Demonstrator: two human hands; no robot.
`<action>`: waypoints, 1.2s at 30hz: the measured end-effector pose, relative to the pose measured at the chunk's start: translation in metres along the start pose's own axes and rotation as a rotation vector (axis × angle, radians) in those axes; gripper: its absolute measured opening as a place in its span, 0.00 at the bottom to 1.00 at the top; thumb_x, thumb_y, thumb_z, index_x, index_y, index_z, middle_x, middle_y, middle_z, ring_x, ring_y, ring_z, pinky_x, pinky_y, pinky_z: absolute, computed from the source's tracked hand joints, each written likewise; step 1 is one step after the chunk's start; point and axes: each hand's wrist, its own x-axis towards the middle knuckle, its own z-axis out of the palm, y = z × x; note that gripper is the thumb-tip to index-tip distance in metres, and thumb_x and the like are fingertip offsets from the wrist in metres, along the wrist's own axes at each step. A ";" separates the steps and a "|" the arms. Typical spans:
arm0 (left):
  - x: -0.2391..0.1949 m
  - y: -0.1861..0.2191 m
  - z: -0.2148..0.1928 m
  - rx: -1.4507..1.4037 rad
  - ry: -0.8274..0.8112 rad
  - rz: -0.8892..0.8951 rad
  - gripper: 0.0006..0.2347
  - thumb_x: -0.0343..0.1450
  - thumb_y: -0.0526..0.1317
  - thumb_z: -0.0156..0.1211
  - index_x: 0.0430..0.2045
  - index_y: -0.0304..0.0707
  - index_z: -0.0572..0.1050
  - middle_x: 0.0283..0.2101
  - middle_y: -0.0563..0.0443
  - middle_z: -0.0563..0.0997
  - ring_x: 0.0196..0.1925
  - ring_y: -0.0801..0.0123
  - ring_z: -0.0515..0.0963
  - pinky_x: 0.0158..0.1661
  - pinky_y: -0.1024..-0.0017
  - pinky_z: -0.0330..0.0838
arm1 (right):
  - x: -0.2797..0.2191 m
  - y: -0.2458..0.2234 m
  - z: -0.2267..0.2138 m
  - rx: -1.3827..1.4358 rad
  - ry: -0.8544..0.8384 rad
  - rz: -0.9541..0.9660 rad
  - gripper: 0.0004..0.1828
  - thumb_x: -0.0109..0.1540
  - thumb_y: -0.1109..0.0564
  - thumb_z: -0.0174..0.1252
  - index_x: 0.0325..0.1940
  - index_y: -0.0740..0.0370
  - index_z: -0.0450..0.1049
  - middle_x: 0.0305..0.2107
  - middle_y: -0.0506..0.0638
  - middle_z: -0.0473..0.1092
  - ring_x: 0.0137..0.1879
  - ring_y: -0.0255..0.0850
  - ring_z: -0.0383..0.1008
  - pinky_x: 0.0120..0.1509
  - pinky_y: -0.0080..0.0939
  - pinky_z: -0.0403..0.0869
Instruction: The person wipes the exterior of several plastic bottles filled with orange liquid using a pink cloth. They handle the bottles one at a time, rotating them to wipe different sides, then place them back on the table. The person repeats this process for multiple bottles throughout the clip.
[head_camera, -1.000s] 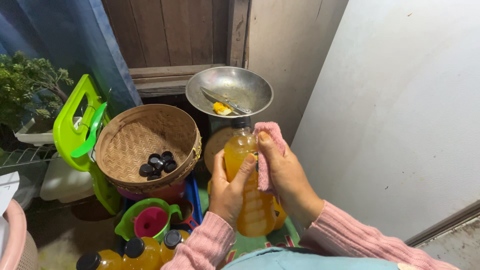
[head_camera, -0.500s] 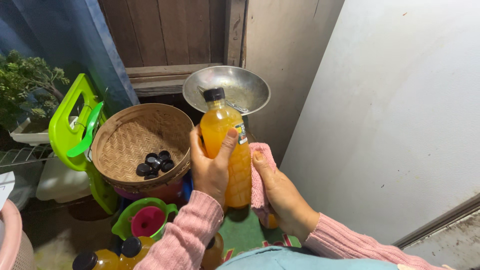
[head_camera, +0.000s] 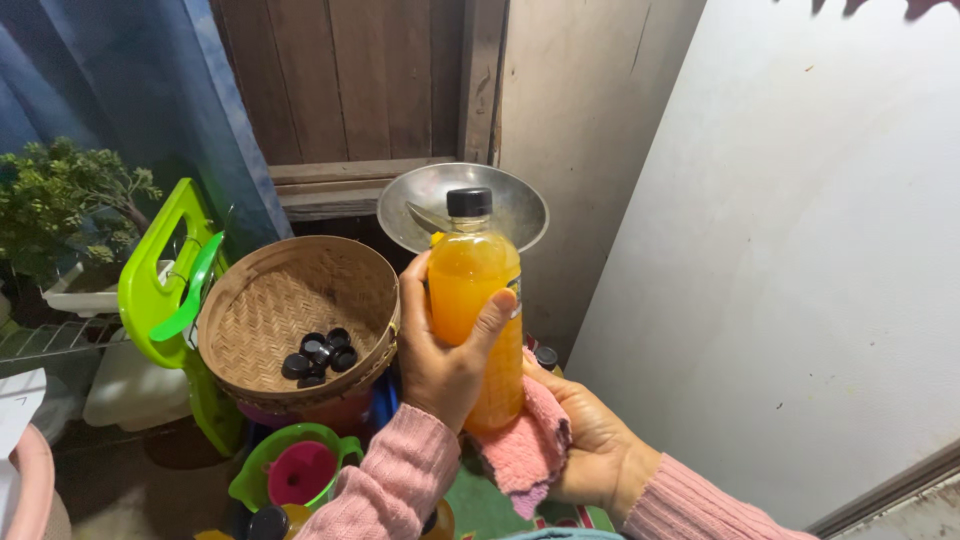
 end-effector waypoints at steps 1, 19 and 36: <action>-0.001 -0.001 0.000 -0.042 -0.009 -0.035 0.28 0.68 0.44 0.71 0.59 0.36 0.64 0.52 0.46 0.77 0.52 0.67 0.80 0.52 0.69 0.77 | 0.001 -0.001 -0.004 -0.006 0.038 -0.008 0.23 0.65 0.48 0.57 0.60 0.63 0.72 0.52 0.59 0.74 0.56 0.49 0.76 0.64 0.53 0.75; -0.030 -0.028 -0.002 -0.048 -0.005 -0.153 0.29 0.66 0.43 0.73 0.59 0.33 0.66 0.52 0.46 0.79 0.52 0.68 0.80 0.54 0.69 0.75 | -0.002 -0.005 -0.013 -0.656 0.392 -0.487 0.24 0.60 0.41 0.59 0.56 0.53 0.71 0.41 0.45 0.79 0.43 0.31 0.81 0.44 0.34 0.79; -0.060 -0.025 0.007 -0.209 -0.202 -0.325 0.29 0.67 0.42 0.70 0.59 0.34 0.63 0.52 0.45 0.80 0.53 0.68 0.81 0.53 0.71 0.76 | -0.007 -0.027 0.052 -0.976 -0.142 -0.846 0.20 0.70 0.42 0.53 0.53 0.61 0.67 0.44 0.51 0.71 0.52 0.35 0.72 0.57 0.37 0.75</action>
